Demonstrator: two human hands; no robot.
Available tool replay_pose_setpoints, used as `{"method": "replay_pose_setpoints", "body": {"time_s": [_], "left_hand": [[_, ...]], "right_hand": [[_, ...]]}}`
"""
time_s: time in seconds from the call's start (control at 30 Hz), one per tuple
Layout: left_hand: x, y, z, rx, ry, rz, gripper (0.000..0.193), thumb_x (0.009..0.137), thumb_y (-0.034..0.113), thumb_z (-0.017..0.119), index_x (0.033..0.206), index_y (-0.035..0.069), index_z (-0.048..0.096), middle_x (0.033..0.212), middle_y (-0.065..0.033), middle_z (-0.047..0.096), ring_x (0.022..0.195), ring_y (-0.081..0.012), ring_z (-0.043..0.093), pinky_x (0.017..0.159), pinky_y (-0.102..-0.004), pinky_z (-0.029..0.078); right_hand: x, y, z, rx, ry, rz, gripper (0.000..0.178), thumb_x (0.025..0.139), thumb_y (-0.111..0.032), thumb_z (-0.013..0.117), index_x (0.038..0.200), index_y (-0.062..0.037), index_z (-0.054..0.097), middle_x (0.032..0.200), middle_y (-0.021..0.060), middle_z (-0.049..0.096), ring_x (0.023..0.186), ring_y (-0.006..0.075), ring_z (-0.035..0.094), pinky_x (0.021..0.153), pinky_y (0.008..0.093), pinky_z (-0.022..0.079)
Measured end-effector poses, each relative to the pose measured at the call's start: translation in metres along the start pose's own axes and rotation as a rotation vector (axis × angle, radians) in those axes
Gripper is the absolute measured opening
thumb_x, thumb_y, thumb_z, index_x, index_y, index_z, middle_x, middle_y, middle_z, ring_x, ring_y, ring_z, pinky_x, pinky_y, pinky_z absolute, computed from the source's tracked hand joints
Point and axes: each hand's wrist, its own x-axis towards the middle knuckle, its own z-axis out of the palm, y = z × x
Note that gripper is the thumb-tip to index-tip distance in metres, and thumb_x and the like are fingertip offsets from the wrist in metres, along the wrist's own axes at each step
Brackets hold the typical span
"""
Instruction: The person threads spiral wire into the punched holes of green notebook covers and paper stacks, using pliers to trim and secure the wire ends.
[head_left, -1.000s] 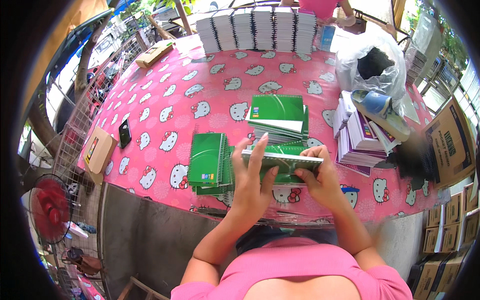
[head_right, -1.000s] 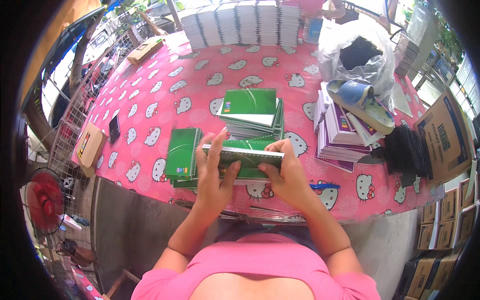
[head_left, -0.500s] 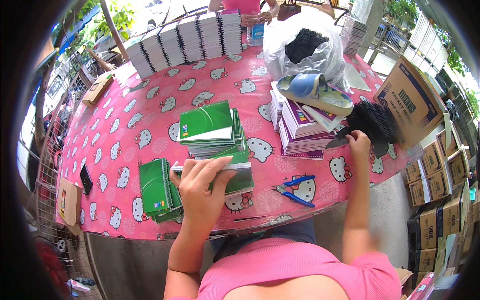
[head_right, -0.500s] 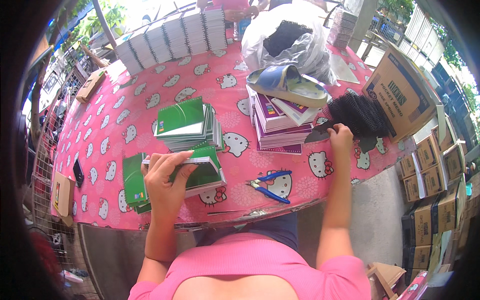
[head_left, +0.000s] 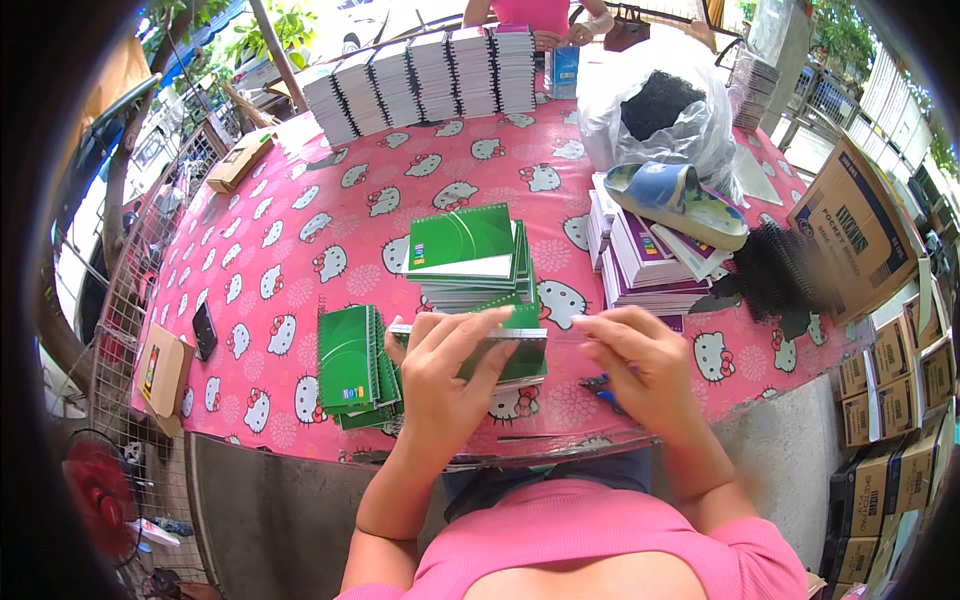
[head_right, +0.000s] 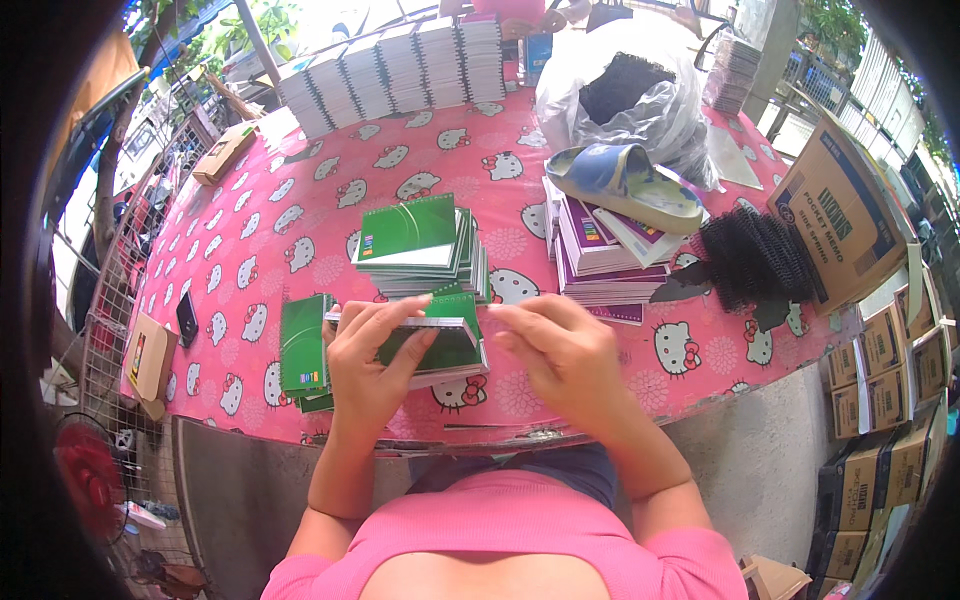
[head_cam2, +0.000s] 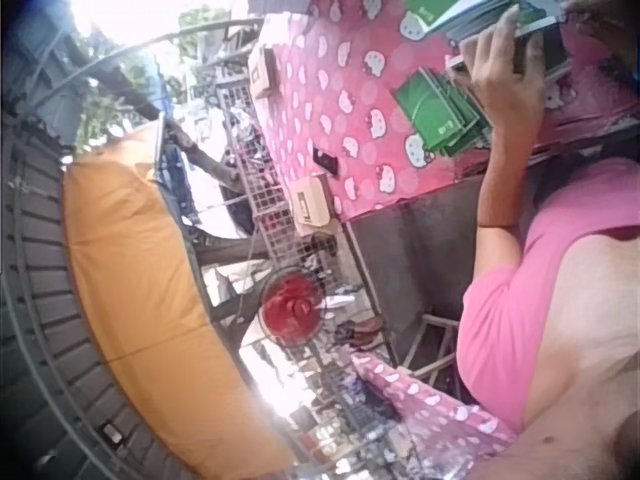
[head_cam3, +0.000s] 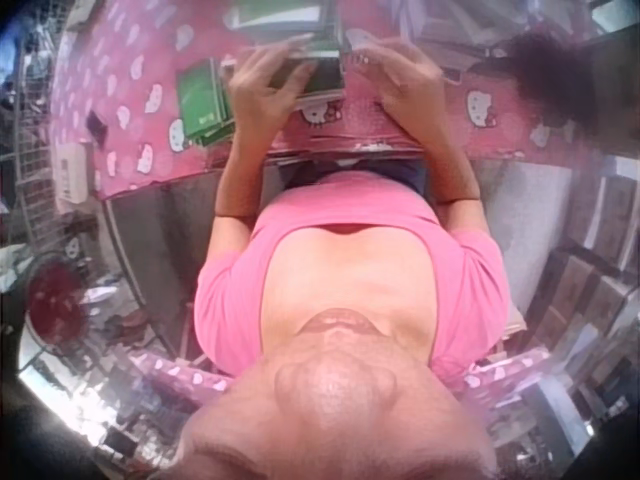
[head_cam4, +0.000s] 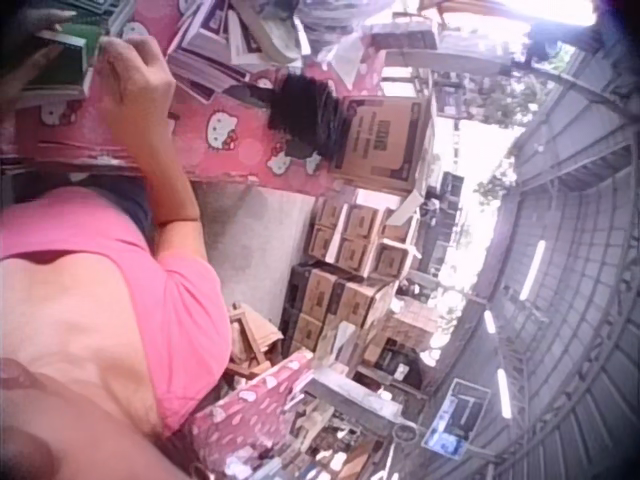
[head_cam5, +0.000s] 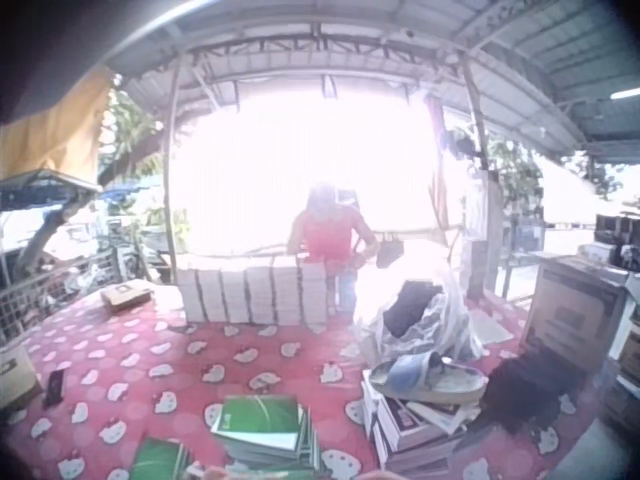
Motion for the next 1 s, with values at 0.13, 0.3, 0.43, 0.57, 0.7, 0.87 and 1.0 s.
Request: {"method": "replay_pose_setpoints", "body": {"time_s": [0.13, 0.3, 0.43, 0.57, 0.7, 0.87, 1.0], "left_hand": [[0.001, 0.004, 0.003, 0.035, 0.024, 0.023, 0.026, 0.071, 0.01, 0.081, 0.096, 0.006, 0.074, 0.093, -0.006, 0.069, 0.086, -0.0202, 0.057, 0.075, -0.0321, 0.046], [-0.001, -0.001, 0.005, 0.018, 0.055, 0.041, 0.026, 0.07, 0.012, 0.082, 0.095, 0.008, 0.076, 0.09, -0.0059, 0.068, 0.084, -0.0203, 0.057, 0.072, -0.0321, 0.046], [0.001, 0.0, 0.003, 0.009, 0.034, 0.042, 0.024, 0.071, 0.012, 0.08, 0.094, 0.008, 0.076, 0.087, -0.005, 0.068, 0.082, -0.0193, 0.057, 0.071, -0.0323, 0.045], [0.001, -0.001, 0.001, 0.033, 0.021, 0.048, 0.025, 0.071, 0.01, 0.079, 0.095, 0.009, 0.077, 0.083, -0.0037, 0.068, 0.081, -0.0185, 0.057, 0.072, -0.0317, 0.043], [0.0, -0.001, 0.0, 0.069, 0.033, 0.03, 0.028, 0.07, 0.01, 0.08, 0.098, 0.009, 0.075, 0.083, -0.0027, 0.069, 0.082, -0.0181, 0.058, 0.075, -0.0314, 0.042], [-0.001, 0.0, 0.0, 0.084, 0.035, -0.017, 0.031, 0.068, 0.009, 0.081, 0.098, 0.009, 0.072, 0.083, -0.0023, 0.069, 0.082, -0.0176, 0.06, 0.078, -0.0316, 0.04], [-0.001, 0.001, -0.001, 0.093, 0.038, -0.012, 0.03, 0.067, 0.008, 0.081, 0.096, 0.009, 0.072, 0.084, -0.0028, 0.069, 0.082, -0.0178, 0.06, 0.079, -0.0317, 0.04]], "right_hand": [[0.016, 0.004, 0.006, -0.013, 0.01, -0.051, 0.021, 0.074, -0.002, 0.074, 0.095, -0.0043, 0.069, 0.087, 0.0107, 0.064, 0.079, 0.0224, 0.065, 0.068, 0.0336, 0.052], [0.03, 0.007, 0.001, 0.133, -0.216, -0.039, 0.021, 0.072, -0.001, 0.075, 0.092, -0.0038, 0.068, 0.084, 0.0091, 0.062, 0.078, 0.021, 0.064, 0.068, 0.0315, 0.051], [0.042, 0.013, -0.006, 0.274, -0.449, 0.182, 0.02, 0.076, -0.004, 0.073, 0.096, -0.0046, 0.068, 0.083, 0.0088, 0.061, 0.077, 0.0196, 0.063, 0.069, 0.0305, 0.05], [0.037, 0.002, 0.009, 0.105, -0.272, 0.067, 0.017, 0.083, -0.012, 0.07, 0.098, -0.0055, 0.065, 0.079, 0.0087, 0.058, 0.073, 0.0225, 0.062, 0.064, 0.0336, 0.05], [0.03, 0.0, 0.013, -0.137, -0.309, -0.165, 0.012, 0.088, -0.013, 0.066, 0.096, -0.0048, 0.063, 0.081, 0.0093, 0.059, 0.069, 0.0265, 0.061, 0.058, 0.0348, 0.047], [0.035, -0.003, 0.019, -0.151, -0.271, -0.177, 0.017, 0.087, -0.018, 0.066, 0.097, -0.0069, 0.06, 0.085, 0.0099, 0.057, 0.076, 0.0307, 0.061, 0.057, 0.0408, 0.047], [0.035, -0.013, 0.024, -0.223, -0.217, -0.155, 0.014, 0.086, -0.019, 0.066, 0.092, -0.0076, 0.059, 0.083, 0.0094, 0.056, 0.075, 0.0305, 0.06, 0.057, 0.0429, 0.048]]}}
